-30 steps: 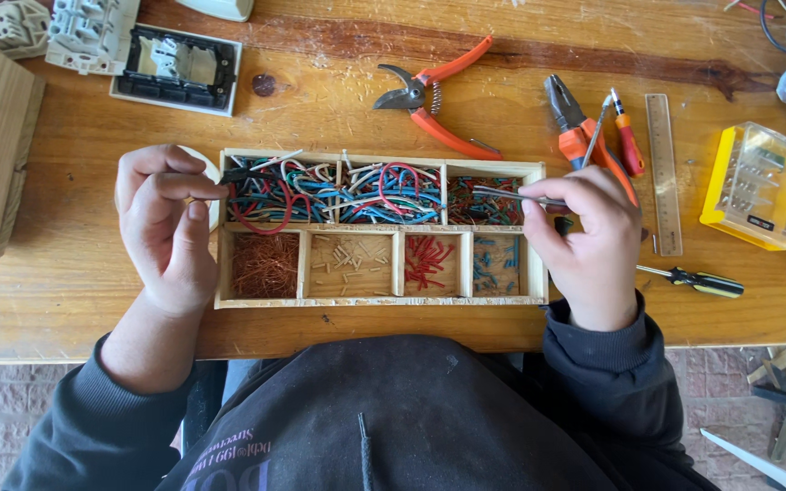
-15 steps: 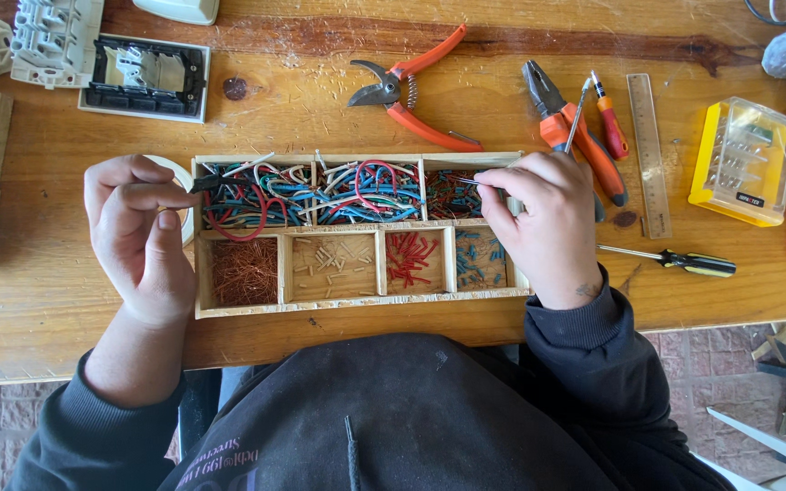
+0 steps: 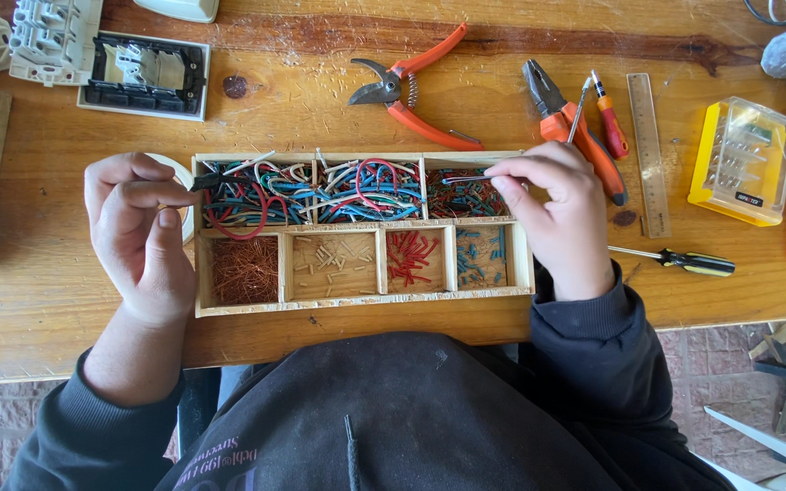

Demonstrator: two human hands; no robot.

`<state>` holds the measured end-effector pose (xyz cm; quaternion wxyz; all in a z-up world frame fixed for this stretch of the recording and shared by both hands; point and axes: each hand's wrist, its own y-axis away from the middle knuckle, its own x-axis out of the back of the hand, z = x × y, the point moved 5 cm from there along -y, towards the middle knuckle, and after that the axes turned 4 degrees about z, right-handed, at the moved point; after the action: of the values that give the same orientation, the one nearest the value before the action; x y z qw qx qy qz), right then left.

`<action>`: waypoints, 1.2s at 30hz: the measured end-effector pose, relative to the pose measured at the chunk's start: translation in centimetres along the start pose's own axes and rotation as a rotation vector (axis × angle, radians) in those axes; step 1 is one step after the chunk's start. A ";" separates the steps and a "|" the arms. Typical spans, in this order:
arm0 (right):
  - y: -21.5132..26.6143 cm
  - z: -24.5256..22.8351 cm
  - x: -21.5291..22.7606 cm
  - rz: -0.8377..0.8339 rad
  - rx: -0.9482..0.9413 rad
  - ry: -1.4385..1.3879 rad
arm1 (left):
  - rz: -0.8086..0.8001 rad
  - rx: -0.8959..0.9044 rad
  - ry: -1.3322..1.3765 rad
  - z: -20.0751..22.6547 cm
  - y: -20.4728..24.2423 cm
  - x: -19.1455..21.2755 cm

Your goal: The person strips insulation from multiple colored wires using a small metal tool. They repeatedly insert the tool into wire ends, rotate it, and pull to remove the insulation, then place the stripped wires into a compartmentalized wooden box.

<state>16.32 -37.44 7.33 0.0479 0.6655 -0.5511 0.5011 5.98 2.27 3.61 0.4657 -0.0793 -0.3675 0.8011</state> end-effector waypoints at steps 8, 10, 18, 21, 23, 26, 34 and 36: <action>0.7 1.1 0.7 0.090 -0.072 -0.448 | -0.011 -0.008 -0.002 0.1 0.0 0.0; 1.0 1.4 0.7 0.141 -0.010 -0.489 | -0.013 -0.007 -0.002 0.0 0.0 0.0; 1.2 0.6 4.4 0.072 0.144 -0.442 | -0.010 0.004 -0.003 -0.2 0.2 0.1; 1.5 1.0 5.9 -0.087 0.166 -0.274 | -0.020 -0.010 -0.004 -0.3 0.3 0.0; 1.8 1.7 5.9 -0.183 0.175 -0.219 | -0.017 -0.009 -0.003 -0.6 0.4 0.0; 1.8 1.5 5.5 -0.189 0.196 -0.209 | -0.016 -0.016 -0.006 -0.7 0.4 0.0; 2.9 3.7 3.3 0.104 -0.352 -0.566 | -0.010 -0.012 -0.004 -0.7 0.4 -0.1; 2.9 3.8 2.1 0.123 -0.497 -0.775 | -0.005 -0.017 -0.007 -0.6 0.5 0.0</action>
<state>16.18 -42.38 5.52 -0.0336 0.7380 -0.6703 0.0703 5.96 2.48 2.84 0.4659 -0.0796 -0.3761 0.7969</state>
